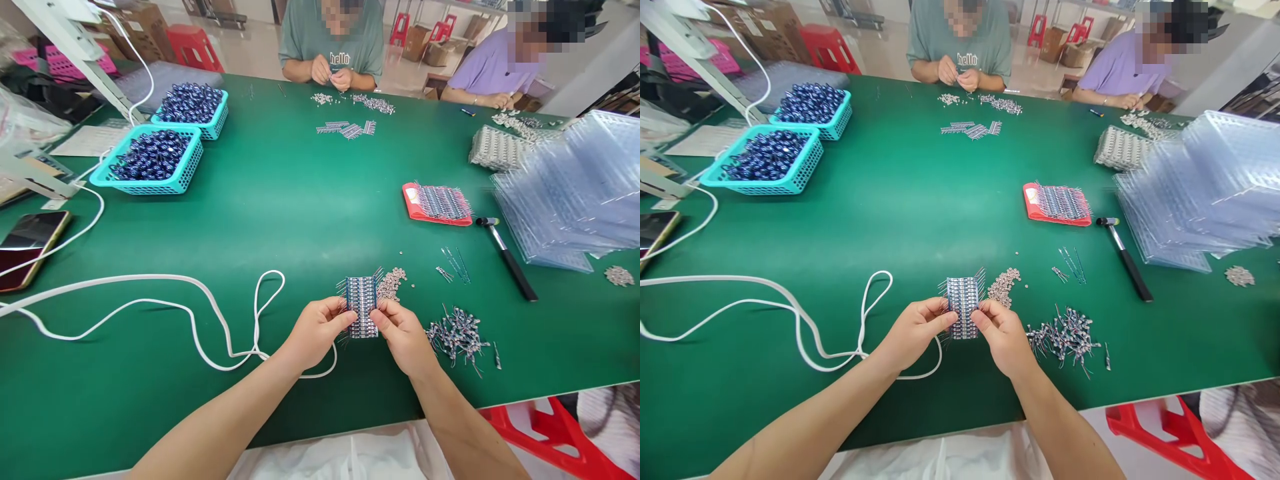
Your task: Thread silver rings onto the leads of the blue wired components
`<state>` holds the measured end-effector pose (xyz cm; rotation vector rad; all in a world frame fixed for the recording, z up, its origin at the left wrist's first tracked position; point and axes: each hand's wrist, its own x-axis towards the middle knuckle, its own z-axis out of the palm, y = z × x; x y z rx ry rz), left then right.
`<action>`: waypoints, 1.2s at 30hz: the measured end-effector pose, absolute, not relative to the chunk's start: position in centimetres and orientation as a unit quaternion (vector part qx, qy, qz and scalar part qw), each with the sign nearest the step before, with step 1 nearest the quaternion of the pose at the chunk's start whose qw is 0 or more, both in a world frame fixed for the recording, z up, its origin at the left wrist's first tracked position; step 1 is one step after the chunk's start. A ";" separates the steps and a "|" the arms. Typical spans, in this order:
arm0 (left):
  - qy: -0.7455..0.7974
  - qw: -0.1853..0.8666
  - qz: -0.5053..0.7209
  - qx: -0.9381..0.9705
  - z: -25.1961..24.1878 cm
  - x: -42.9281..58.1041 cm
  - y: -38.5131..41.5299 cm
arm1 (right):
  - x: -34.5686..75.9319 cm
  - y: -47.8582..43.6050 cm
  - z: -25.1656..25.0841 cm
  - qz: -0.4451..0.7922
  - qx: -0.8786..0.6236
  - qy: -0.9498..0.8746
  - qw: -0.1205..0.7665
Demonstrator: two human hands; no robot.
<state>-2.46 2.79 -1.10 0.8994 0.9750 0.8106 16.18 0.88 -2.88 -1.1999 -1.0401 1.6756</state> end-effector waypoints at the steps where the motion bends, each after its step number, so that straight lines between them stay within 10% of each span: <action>1: 0.441 0.712 0.365 0.406 -1.1 -2.4 2.8 | 16.2 0.9 -3.1 0.672 -0.469 -0.405 0.406; 14: 0.390 0.771 0.376 0.334 -1.9 -2.3 2.6 | 15.7 1.1 -2.6 0.708 -0.454 -0.332 0.428; 36: 0.512 0.643 0.228 0.523 -2.6 -4.8 1.5 | 17.6 1.1 -1.0 0.423 -0.602 -0.500 0.456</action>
